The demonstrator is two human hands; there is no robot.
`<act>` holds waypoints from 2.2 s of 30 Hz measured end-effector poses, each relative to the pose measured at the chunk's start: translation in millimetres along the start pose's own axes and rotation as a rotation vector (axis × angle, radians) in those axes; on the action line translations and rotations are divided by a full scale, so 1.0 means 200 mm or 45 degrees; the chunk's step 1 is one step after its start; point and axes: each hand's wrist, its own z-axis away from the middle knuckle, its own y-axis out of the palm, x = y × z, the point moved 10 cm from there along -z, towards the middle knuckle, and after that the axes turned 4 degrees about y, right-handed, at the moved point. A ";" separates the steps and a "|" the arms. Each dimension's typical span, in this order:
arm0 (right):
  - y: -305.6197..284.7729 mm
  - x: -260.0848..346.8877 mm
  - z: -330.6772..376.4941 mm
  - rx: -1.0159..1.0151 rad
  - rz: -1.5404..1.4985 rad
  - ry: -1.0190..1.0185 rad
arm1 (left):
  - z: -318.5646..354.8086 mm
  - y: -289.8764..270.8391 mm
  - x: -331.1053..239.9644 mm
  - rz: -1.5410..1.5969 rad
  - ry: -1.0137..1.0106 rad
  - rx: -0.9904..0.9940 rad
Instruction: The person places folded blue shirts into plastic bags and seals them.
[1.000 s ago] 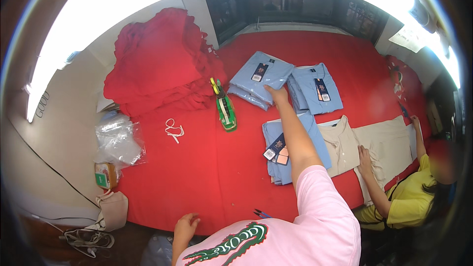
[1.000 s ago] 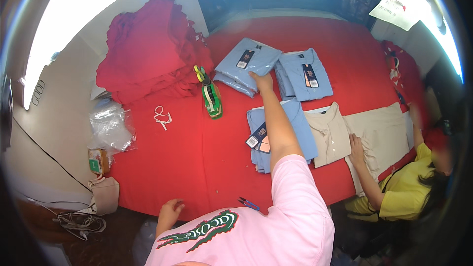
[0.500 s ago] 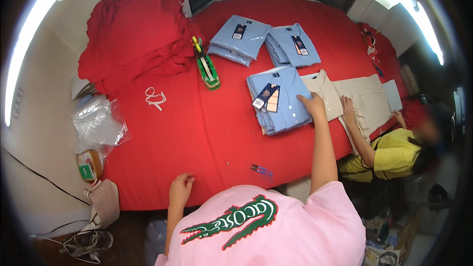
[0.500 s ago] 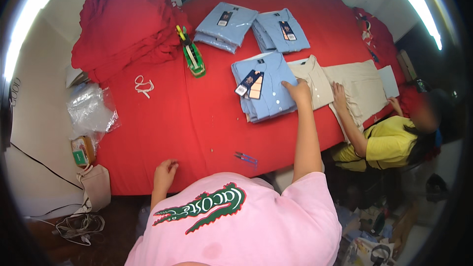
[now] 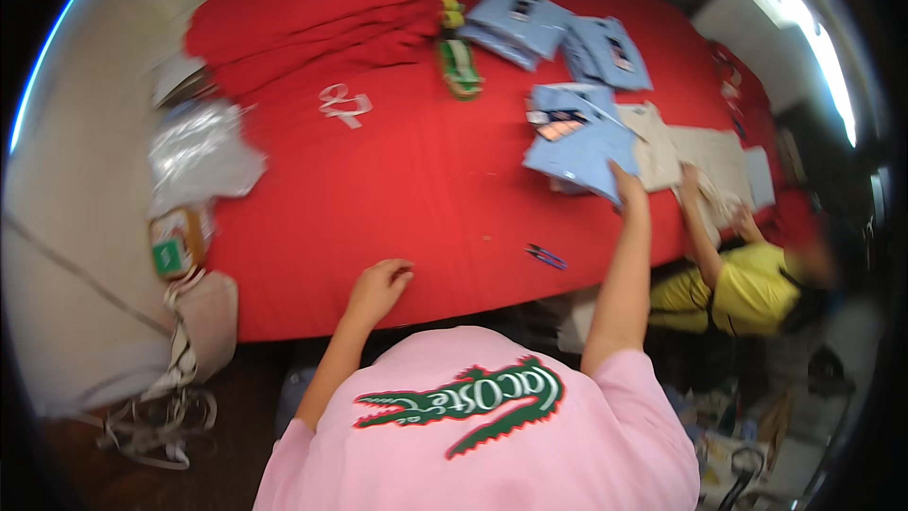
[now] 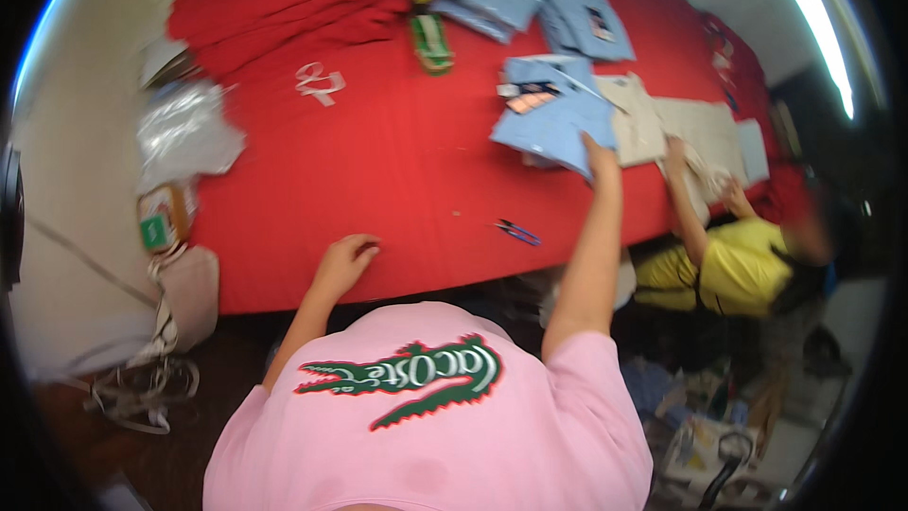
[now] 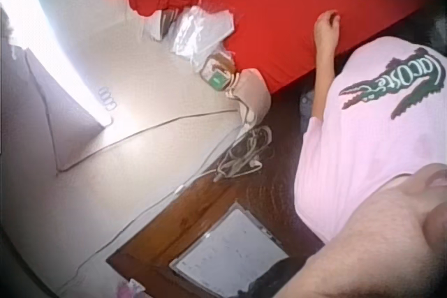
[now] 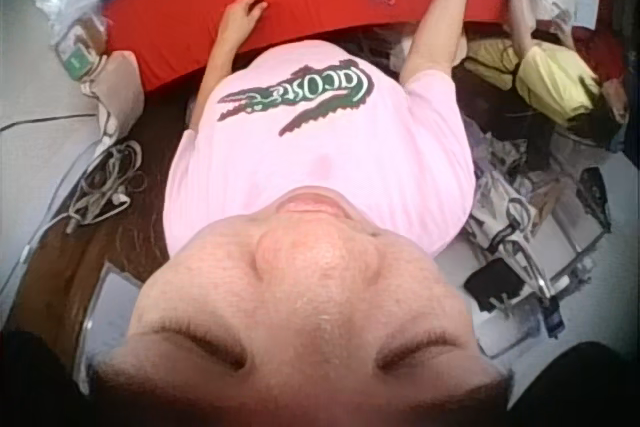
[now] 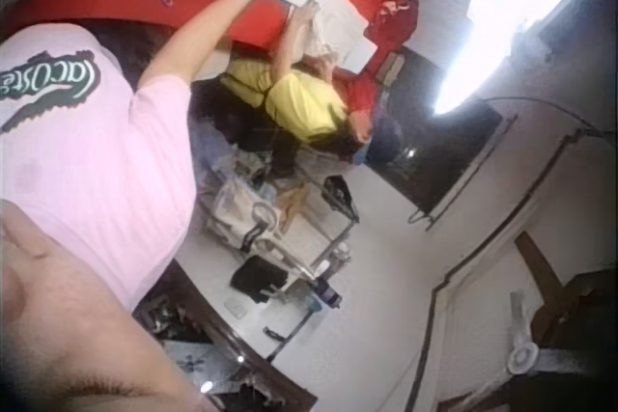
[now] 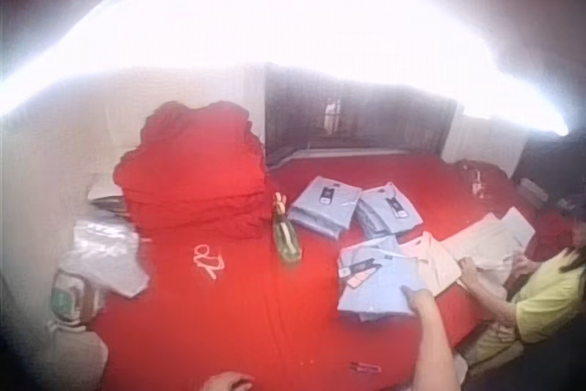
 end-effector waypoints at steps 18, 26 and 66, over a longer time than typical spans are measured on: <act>0.88 -0.26 1.15 0.452 0.136 -0.181 | -0.14 -1.72 0.65 -1.594 -0.020 -0.925; 0.74 -0.23 0.99 0.230 0.307 -0.460 | -0.07 -1.58 0.03 -0.433 0.301 -0.837; 1.17 -0.17 2.43 0.874 0.771 -2.105 | 0.86 0.06 0.79 1.250 -0.900 -0.558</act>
